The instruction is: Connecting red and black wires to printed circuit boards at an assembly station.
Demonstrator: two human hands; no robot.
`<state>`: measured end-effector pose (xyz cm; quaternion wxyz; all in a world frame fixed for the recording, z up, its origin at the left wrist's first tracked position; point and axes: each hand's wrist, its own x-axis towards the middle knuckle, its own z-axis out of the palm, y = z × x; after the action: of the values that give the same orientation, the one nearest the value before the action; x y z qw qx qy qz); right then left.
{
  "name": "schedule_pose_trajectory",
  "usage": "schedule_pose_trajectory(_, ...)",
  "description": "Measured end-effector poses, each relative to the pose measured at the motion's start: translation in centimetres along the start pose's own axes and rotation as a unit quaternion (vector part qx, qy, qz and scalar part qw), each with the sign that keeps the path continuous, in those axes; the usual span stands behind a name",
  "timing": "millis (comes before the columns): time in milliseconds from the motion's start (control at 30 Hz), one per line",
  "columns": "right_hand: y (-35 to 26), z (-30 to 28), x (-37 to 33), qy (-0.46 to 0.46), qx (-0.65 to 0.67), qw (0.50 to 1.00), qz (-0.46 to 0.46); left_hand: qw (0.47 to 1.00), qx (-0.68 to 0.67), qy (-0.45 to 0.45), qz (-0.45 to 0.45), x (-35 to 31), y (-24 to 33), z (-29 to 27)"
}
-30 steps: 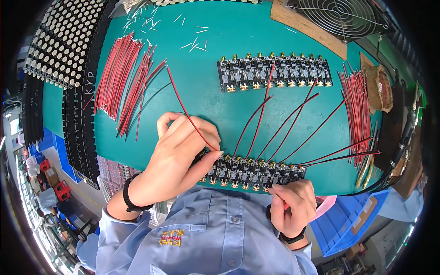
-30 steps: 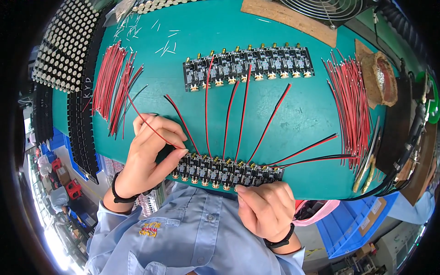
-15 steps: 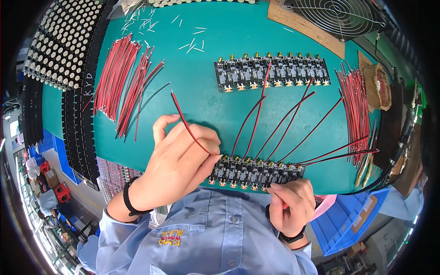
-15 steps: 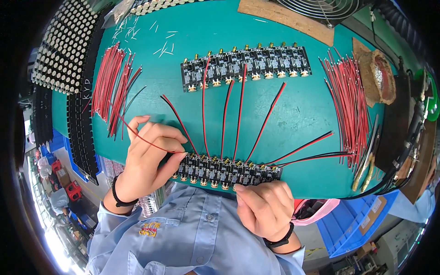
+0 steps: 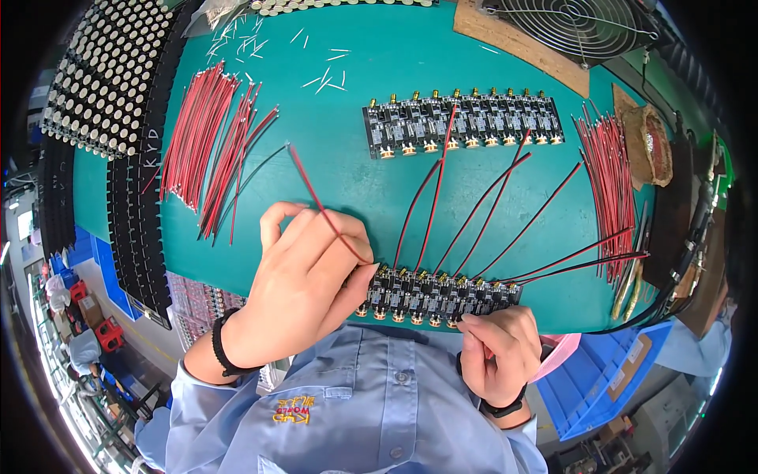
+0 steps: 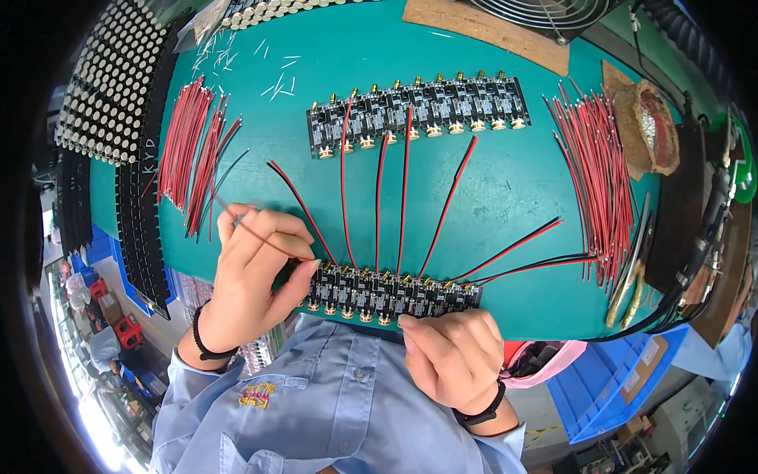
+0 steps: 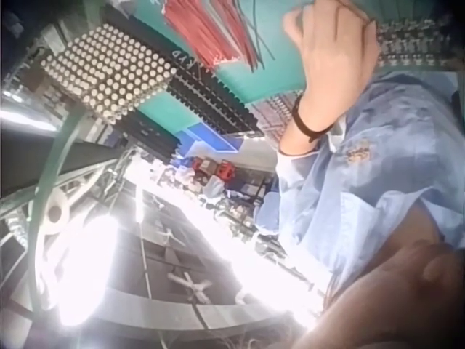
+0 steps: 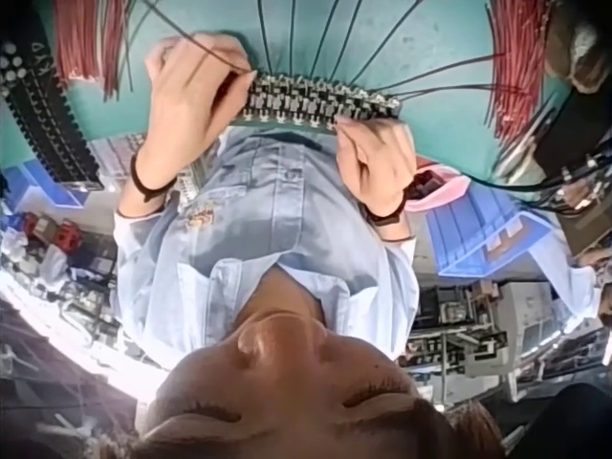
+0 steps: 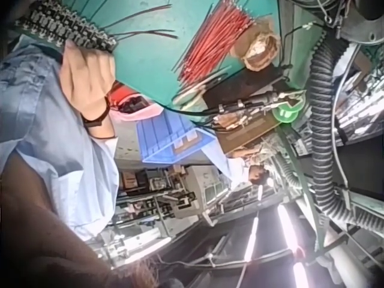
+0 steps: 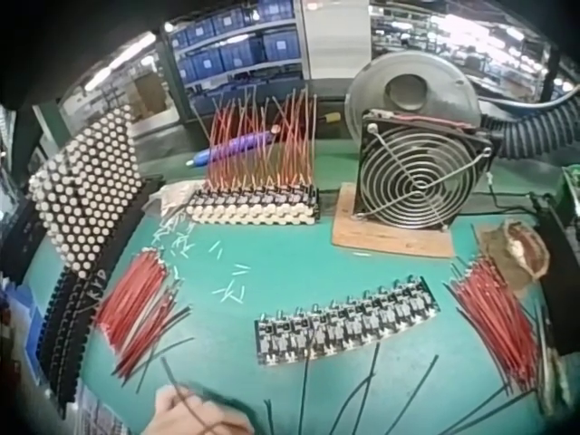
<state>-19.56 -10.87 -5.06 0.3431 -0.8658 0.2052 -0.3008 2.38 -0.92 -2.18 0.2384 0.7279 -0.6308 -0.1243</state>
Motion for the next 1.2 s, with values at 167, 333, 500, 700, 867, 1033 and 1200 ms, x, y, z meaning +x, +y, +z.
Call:
schedule_pose_trajectory(167, 0.1, -0.1, 0.1, -0.010, 0.007, 1.000, -0.007, 0.999, -0.004, -0.016, -0.041, -0.2, 0.1, -0.2)
schedule_pose_trajectory(333, -0.1, -0.3, -0.2, -0.015, 0.003, 1.000, 0.005, 0.997, -0.010, 0.022, -0.074, -0.4, -0.1, -0.8)
schedule_pose_trajectory(500, 0.0, -0.4, -0.3, -0.018, -0.002, 1.000, 0.012, 0.952, 0.052, 0.148, -0.261, -2.4, -2.6, -2.9)
schedule_pose_trajectory(700, -0.3, -0.3, -0.3, -0.006, -0.002, 1.000, 0.013, 0.935, 0.159, 0.150, -0.279, -5.0, -3.9, -2.0)
schedule_pose_trajectory(867, -0.5, -1.0, -0.3, 0.026, -0.029, 0.999, -0.007, 0.926, 0.234, 0.161, -0.250, -5.5, -4.0, -1.5)
schedule_pose_trajectory(1033, -0.4, -2.2, -1.5, 0.067, -0.050, 0.996, 0.017, 0.927, 0.221, 0.164, -0.253, -5.9, -3.8, -1.5)
schedule_pose_trajectory(1200, 0.9, -3.2, -2.5, 0.117, -0.049, 0.991, 0.044, 0.931, 0.217, 0.149, -0.253, -6.0, -3.0, -1.7)
